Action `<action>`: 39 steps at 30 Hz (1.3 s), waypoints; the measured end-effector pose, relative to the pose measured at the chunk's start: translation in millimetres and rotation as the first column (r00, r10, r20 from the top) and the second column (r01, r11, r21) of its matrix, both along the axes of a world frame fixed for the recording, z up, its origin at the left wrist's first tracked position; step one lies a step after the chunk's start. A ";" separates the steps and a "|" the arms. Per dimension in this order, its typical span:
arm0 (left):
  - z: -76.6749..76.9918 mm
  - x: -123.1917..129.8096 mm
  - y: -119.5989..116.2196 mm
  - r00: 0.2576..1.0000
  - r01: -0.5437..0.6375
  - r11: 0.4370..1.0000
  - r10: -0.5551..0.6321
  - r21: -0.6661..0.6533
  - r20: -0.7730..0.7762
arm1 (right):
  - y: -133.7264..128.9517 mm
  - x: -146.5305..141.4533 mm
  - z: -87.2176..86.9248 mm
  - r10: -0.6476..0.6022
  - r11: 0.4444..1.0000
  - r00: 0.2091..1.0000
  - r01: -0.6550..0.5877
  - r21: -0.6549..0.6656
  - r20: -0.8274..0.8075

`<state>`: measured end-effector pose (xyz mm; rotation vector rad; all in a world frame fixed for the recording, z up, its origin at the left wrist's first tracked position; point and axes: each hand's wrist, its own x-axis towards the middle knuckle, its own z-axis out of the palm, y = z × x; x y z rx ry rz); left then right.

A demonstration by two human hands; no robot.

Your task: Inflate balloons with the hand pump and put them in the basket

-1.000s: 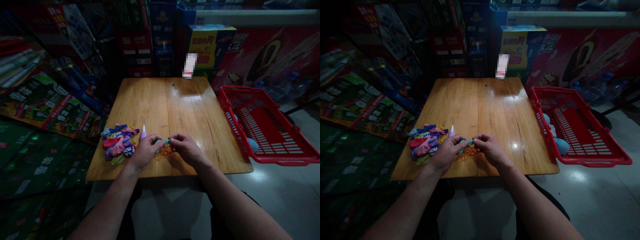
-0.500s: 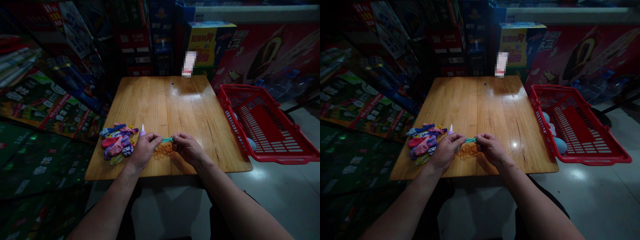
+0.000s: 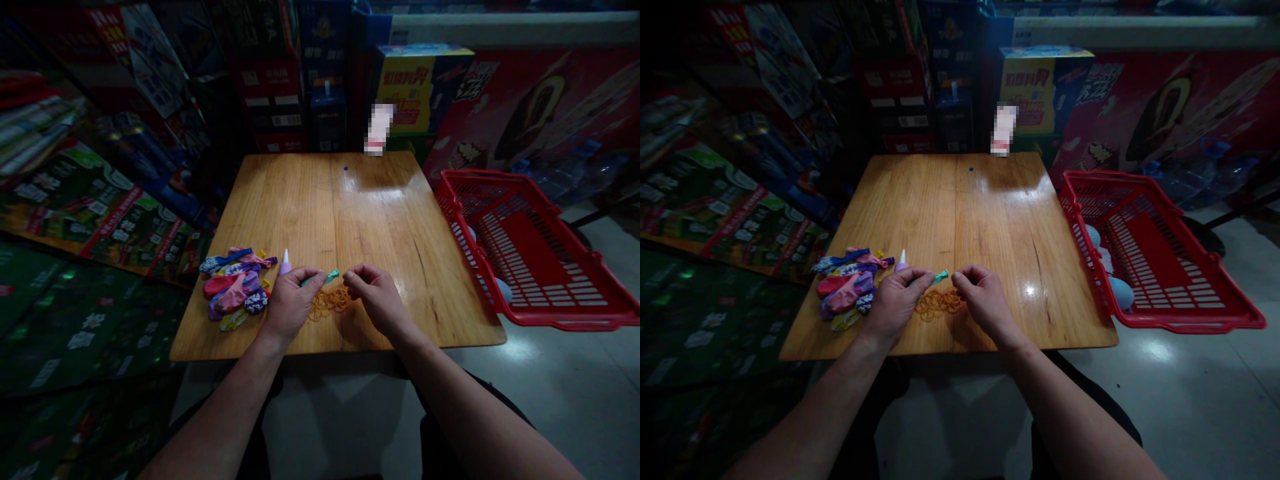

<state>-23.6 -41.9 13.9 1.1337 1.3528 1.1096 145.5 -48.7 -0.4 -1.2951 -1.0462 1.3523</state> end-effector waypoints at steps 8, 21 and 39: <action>-0.5 3.5 -1.1 0.997 0.043 0.999 -0.041 0.030 -0.069 | -0.9 -7.6 1.6 -0.043 0.999 0.997 0.043 0.007 0.069; 1.3 6.0 -0.3 0.989 0.129 0.991 -0.126 0.035 -0.075 | -0.1 -3.8 1.6 -0.052 0.992 0.981 0.029 0.123 0.189; -9.2 6.3 3.3 0.990 -0.030 0.999 0.033 -0.026 0.138 | -2.1 -1.3 2.1 -0.071 0.982 0.975 0.031 0.185 0.212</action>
